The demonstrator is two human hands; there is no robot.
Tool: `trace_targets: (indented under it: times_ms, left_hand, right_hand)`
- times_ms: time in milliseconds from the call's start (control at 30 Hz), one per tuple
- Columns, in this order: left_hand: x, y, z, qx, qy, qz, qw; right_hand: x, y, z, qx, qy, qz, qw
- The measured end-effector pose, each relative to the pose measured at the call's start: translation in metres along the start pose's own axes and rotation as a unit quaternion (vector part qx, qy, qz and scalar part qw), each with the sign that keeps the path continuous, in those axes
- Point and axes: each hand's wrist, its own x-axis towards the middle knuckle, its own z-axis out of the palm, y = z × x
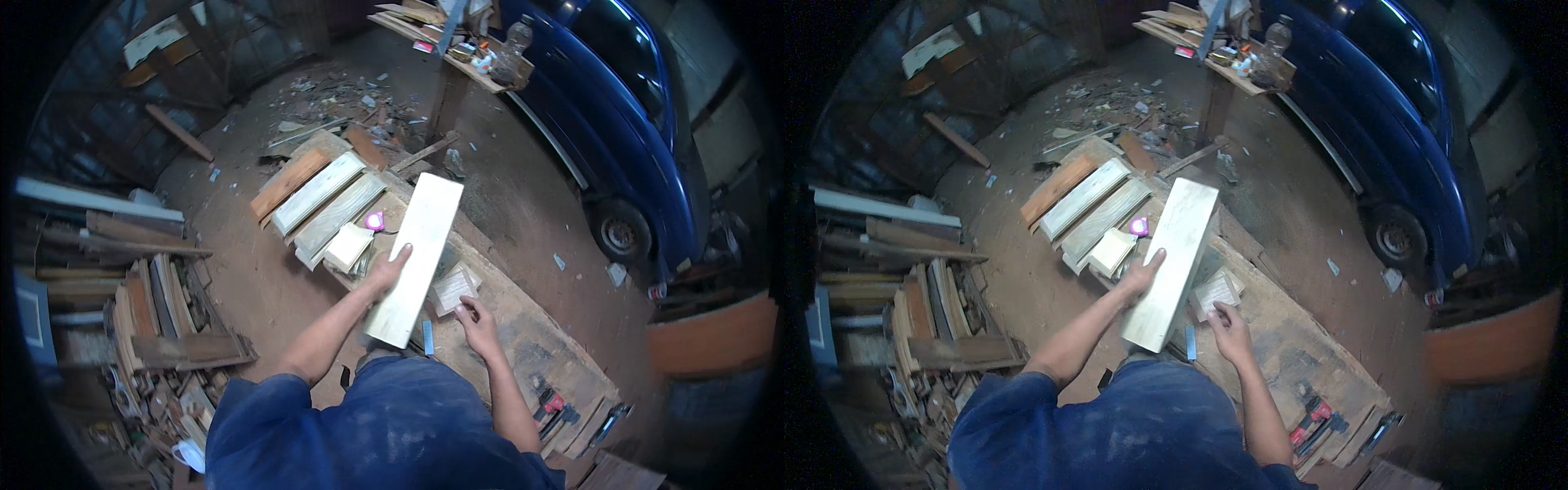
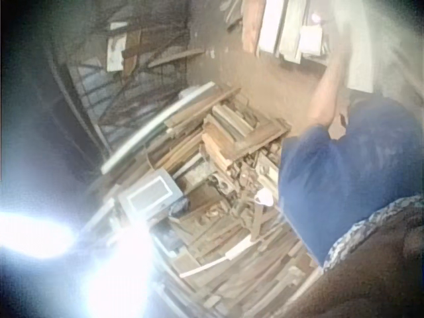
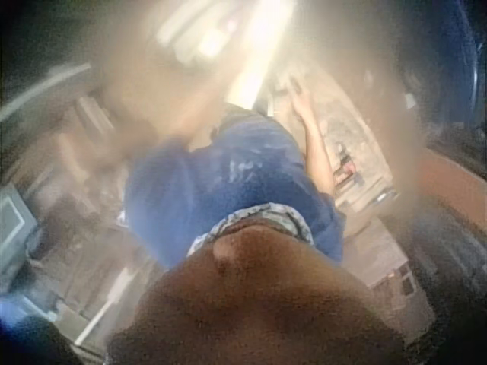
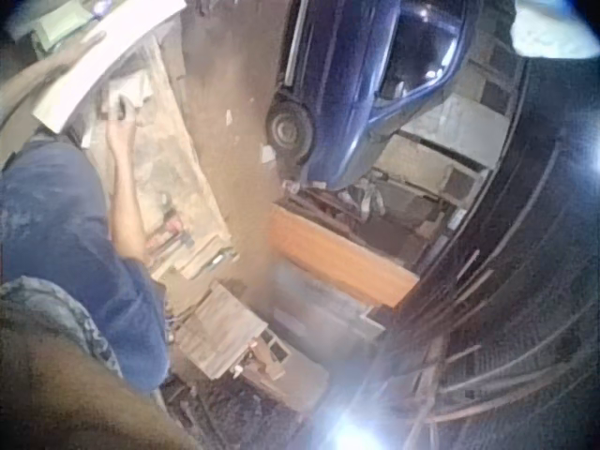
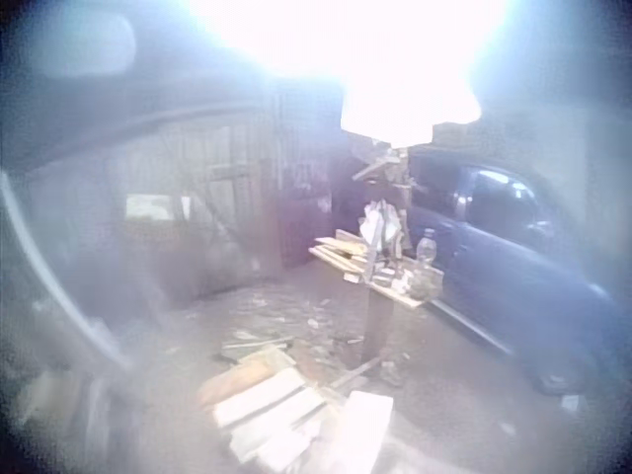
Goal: The person assembles wooden frames by nailing pieces of lumber together using a pneumatic nail gun. They repeatedly pick up planks, align them on a workbench, and secure them with nails. The person works on multiple frames, stacking completed ones against a wall.
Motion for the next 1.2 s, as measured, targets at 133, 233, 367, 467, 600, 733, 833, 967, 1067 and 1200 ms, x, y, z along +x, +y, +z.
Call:
trace_targets:
  times_ms: [133, 233, 367, 467, 600, 733, 833, 967, 1067, 1200]
  left_hand:
    - [0.073, -0.033, -0.037, 0.058, -0.053, -0.004, 0.997]
    - [0.110, -0.047, -0.042, 0.105, -0.074, -0.039, 0.991]
    - [0.155, -0.082, -0.033, 0.187, -0.061, 0.022, 0.980]
    - [0.183, -0.104, -0.038, 0.173, -0.039, 0.076, 0.981]
    - [0.165, -0.078, -0.042, 0.196, -0.036, 0.089, 0.976]
    - [0.165, -0.069, -0.046, 0.206, -0.047, 0.083, 0.974]
    - [0.166, -0.070, -0.030, 0.230, 0.003, 0.106, 0.967]
    - [0.180, -0.097, -0.036, 0.190, 0.003, 0.058, 0.980]
    - [0.198, -0.121, -0.035, 0.073, -0.047, 0.065, 0.994]
    - [0.220, -0.135, -0.037, 0.056, -0.115, 0.136, 0.982]
  right_hand:
    - [-0.016, 0.062, -0.021, 0.005, 0.091, 0.129, 0.987]
    - [-0.047, 0.118, -0.045, -0.003, 0.167, 0.209, 0.964]
    - [-0.102, 0.182, -0.061, 0.048, 0.253, 0.281, 0.925]
    - [-0.142, 0.217, -0.057, 0.126, 0.285, 0.339, 0.888]
    - [-0.203, 0.266, -0.026, 0.170, 0.288, 0.425, 0.841]
    - [-0.238, 0.320, 0.034, 0.057, 0.192, 0.397, 0.896]
    - [-0.247, 0.350, 0.061, -0.165, 0.107, 0.247, 0.949]
    - [-0.191, 0.352, 0.040, -0.009, 0.203, 0.296, 0.933]
    - [-0.134, 0.294, 0.006, 0.174, 0.195, 0.460, 0.848]
    - [-0.081, 0.266, -0.012, 0.190, 0.315, 0.384, 0.847]
